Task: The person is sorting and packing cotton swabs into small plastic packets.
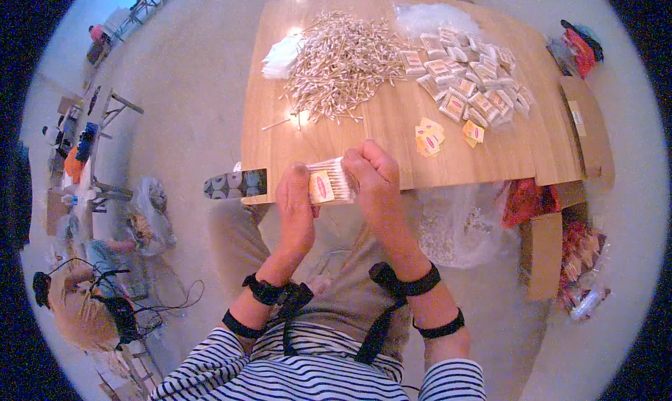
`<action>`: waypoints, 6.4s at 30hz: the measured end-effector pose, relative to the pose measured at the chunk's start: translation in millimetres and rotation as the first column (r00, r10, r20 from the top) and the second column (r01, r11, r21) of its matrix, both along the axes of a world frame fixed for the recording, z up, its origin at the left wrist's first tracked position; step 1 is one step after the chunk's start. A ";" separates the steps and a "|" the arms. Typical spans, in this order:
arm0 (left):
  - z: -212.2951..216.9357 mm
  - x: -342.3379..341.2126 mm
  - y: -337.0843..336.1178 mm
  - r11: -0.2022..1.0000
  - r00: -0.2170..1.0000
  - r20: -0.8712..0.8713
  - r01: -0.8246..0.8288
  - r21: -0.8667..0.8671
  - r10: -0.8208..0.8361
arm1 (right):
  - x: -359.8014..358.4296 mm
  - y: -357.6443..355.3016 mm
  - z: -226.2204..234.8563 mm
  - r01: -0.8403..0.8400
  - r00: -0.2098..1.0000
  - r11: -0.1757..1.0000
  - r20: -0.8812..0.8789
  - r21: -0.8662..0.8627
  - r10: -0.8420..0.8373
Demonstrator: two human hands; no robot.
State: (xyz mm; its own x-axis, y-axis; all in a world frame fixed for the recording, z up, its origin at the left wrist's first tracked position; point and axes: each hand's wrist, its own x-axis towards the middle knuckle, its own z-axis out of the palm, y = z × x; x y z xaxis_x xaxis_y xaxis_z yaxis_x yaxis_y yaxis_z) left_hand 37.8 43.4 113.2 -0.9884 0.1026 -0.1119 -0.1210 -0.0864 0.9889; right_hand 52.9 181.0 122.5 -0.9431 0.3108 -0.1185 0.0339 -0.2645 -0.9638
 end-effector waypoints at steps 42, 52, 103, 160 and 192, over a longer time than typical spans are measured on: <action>-14.1 -16.0 -25.2 0.902 0.858 -0.513 -0.234 -0.363 0.017 | 1.2 -37.1 -24.4 0.247 0.967 0.907 -0.026 0.343 -0.253; -41.6 -15.0 -48.2 0.997 0.983 0.178 -0.041 -0.063 0.052 | -28.7 0.8 -55.7 0.176 0.984 0.311 -0.176 0.934 -0.029; -30.3 -303.0 -72.0 0.976 0.949 -0.248 0.164 -0.143 -0.196 | -41.9 104.7 -61.7 0.183 0.975 0.508 -0.091 0.842 -0.201; -46.4 -104.5 -154.0 0.956 0.983 0.184 -0.081 0.282 0.029 | -131.8 -110.6 -15.1 -0.576 0.817 0.790 0.176 0.211 0.549; -64.2 -39.2 -216.2 0.929 0.872 0.370 -0.366 0.057 0.321 | -382.1 -1.8 -43.6 0.219 0.969 0.837 -0.015 0.502 -0.245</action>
